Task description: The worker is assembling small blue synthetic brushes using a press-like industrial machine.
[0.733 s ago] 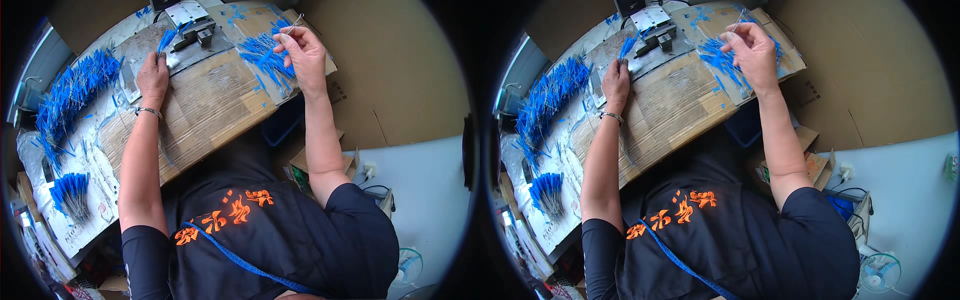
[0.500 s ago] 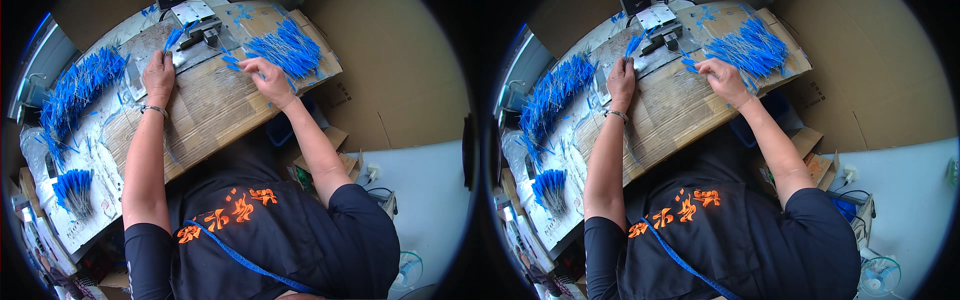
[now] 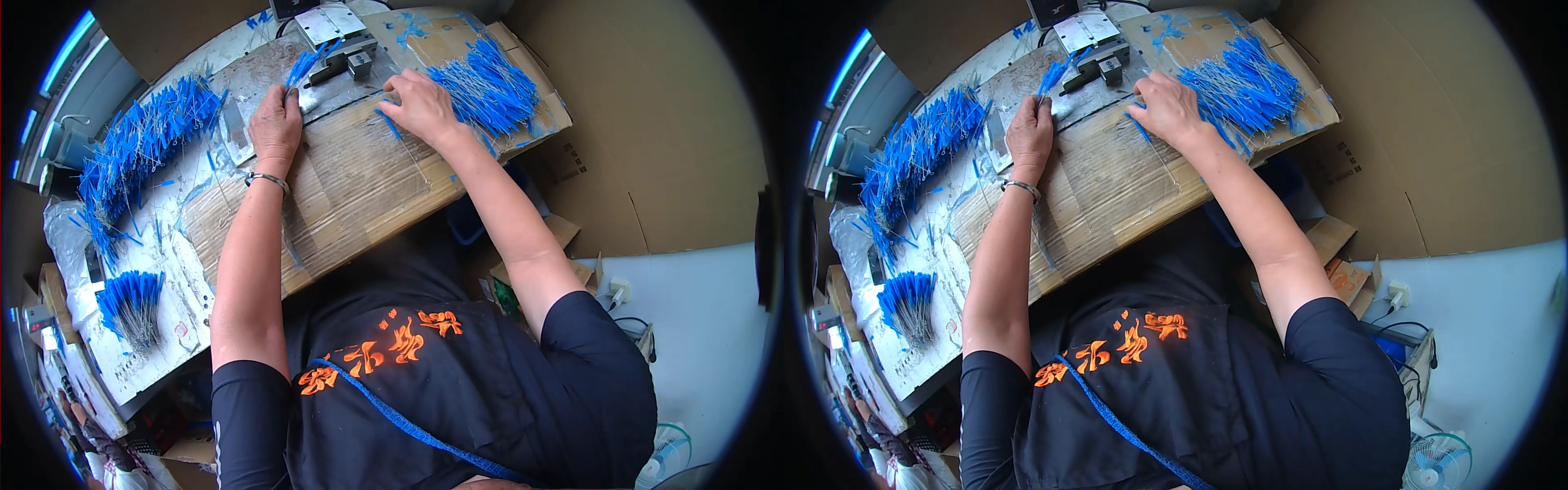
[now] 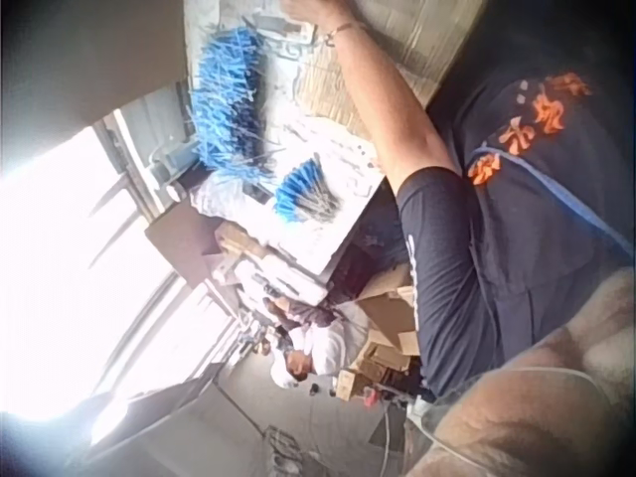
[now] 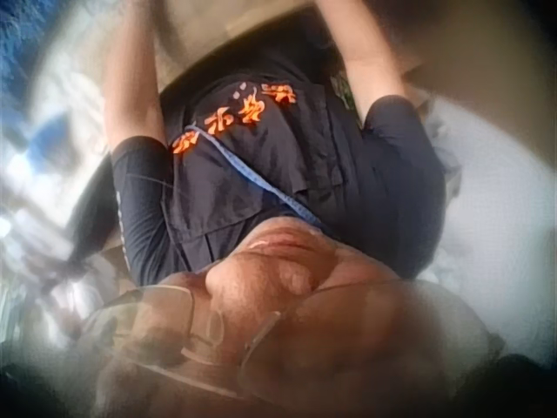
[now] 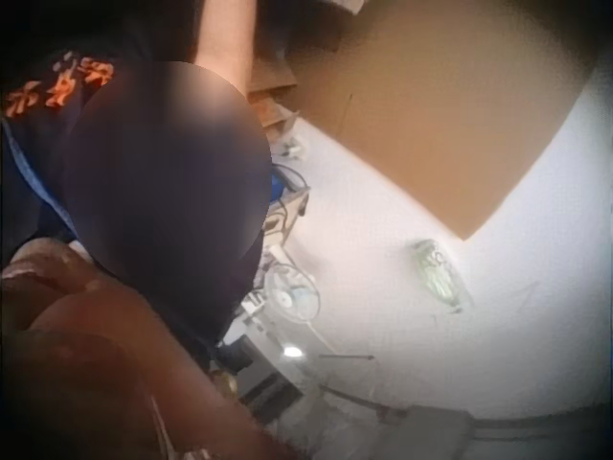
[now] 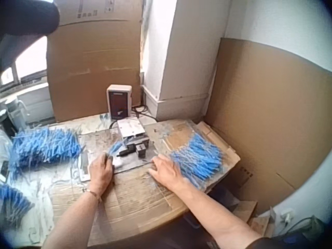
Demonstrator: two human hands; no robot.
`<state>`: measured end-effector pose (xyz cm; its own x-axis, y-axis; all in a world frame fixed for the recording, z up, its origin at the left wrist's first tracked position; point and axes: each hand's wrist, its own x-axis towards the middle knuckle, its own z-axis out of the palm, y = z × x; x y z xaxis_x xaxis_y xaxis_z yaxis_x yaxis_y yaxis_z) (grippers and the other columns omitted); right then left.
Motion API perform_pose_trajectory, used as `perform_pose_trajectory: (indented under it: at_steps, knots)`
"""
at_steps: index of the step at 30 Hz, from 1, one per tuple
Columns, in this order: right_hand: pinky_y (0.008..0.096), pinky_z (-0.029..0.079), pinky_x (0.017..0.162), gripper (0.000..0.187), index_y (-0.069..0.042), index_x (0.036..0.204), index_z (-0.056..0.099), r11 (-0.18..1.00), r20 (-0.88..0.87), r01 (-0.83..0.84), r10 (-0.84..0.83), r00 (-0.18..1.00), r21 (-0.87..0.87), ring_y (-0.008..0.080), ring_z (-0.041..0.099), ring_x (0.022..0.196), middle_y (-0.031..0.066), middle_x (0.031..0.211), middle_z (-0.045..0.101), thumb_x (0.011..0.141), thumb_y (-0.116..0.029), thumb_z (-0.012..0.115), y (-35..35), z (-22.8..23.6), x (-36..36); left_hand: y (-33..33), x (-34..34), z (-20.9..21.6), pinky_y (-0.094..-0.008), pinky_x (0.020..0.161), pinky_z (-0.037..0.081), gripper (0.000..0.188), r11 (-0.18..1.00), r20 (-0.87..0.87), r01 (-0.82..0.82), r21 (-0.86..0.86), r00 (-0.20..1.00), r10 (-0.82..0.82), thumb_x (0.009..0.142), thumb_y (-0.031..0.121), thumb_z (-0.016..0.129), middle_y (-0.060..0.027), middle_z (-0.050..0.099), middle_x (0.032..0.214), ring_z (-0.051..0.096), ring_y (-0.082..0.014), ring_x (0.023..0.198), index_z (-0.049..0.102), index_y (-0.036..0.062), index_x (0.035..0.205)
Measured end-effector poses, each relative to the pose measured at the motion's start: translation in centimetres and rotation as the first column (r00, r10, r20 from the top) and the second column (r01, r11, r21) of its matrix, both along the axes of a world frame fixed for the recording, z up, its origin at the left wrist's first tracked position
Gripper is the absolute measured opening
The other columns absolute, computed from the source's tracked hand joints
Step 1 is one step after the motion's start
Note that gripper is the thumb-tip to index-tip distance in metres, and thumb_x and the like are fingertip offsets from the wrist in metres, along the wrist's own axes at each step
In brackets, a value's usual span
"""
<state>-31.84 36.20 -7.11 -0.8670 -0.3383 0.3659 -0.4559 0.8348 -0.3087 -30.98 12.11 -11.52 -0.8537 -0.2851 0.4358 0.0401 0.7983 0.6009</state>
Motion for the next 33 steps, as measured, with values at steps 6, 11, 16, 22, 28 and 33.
perform_pose_trajectory:
  at_steps: [6, 11, 16, 22, 28, 33]
  knots:
    - [0.0408, 0.05, 0.067, 0.012, -0.009, 0.083, 0.063, 0.995, 0.017, 0.003, -0.001, 1.0, -0.102, 0.028, 0.064, 0.077, 0.0094, 0.079, 0.063, 0.079, -0.019, 0.066, -0.1, 0.8, 0.2, 0.5, 0.4, 0.1, -0.0482, 0.066, 0.047, 0.018, 1.0, 0.006, 0.009, 0.01, 1.0, -0.009, 0.088, 0.028, 0.057, -0.016, 0.065, 0.082, 0.061, -0.0396, 0.077, 0.059, 0.0108, 0.089]
    - [0.0278, 0.051, 0.069, 0.004, -0.006, 0.084, 0.063, 0.884, 0.229, 0.108, 0.0, 0.973, -0.456, 0.0172, 0.066, 0.077, 0.0078, 0.083, 0.068, 0.081, -0.005, 0.06, 2.1, 2.5, 3.5, -0.1, 0.4, 0.2, -0.0476, 0.065, 0.047, 0.017, 0.999, 0.007, 0.01, 0.05, 1.0, -0.01, 0.088, 0.027, 0.057, -0.016, 0.065, 0.083, 0.061, -0.0396, 0.077, 0.059, 0.0104, 0.089]
    - [0.0257, 0.05, 0.073, 0.011, -0.002, 0.087, 0.063, 0.773, 0.42, 0.123, 0.198, 0.885, -0.623, 0.0097, 0.062, 0.078, 0.0032, 0.082, 0.067, 0.08, 0.002, 0.055, 4.6, 1.5, 5.7, -0.3, 0.2, 0.4, -0.0473, 0.065, 0.046, 0.017, 0.997, -0.021, 0.017, 0.08, 1.0, -0.015, 0.089, 0.027, 0.057, -0.0167, 0.064, 0.082, 0.061, -0.0399, 0.076, 0.059, 0.01, 0.089]
    - [0.0235, 0.048, 0.07, 0.01, -0.002, 0.09, 0.065, 0.676, 0.34, 0.053, 0.299, 0.892, -0.735, 0.0088, 0.06, 0.079, 0.0025, 0.085, 0.066, 0.081, -0.002, 0.061, 0.8, -0.1, 5.4, -0.1, 0.5, 0.1, -0.0475, 0.065, 0.046, 0.017, 0.991, 0.002, 0.006, 0.131, 1.0, -0.006, 0.09, 0.027, 0.057, -0.0175, 0.064, 0.08, 0.061, -0.0401, 0.076, 0.059, 0.0103, 0.091]
    - [0.0399, 0.051, 0.071, 0.009, -0.009, 0.09, 0.066, 0.969, 0.033, -0.109, 0.119, 0.992, -0.221, 0.0301, 0.063, 0.084, 0.0097, 0.091, 0.067, 0.083, -0.014, 0.064, -1.6, -0.8, 3.9, 0.0, 0.1, -0.5, -0.0432, 0.061, 0.046, 0.02, 0.997, -0.039, -0.002, 0.076, 0.999, 0.005, 0.091, 0.03, 0.055, -0.0142, 0.062, 0.074, 0.061, -0.036, 0.07, 0.058, 0.011, 0.09]
    - [0.0398, 0.052, 0.072, 0.012, -0.008, 0.094, 0.066, 0.965, 0.081, -0.183, 0.201, 0.976, -0.186, 0.0295, 0.064, 0.086, 0.0087, 0.092, 0.068, 0.085, -0.013, 0.06, -1.8, -0.4, 4.0, -0.2, 0.1, -0.3, -0.0433, 0.06, 0.046, 0.019, 0.999, -0.042, 0.007, 0.053, 0.999, -0.004, 0.091, 0.03, 0.056, -0.0145, 0.062, 0.073, 0.061, -0.036, 0.069, 0.058, 0.0107, 0.089]
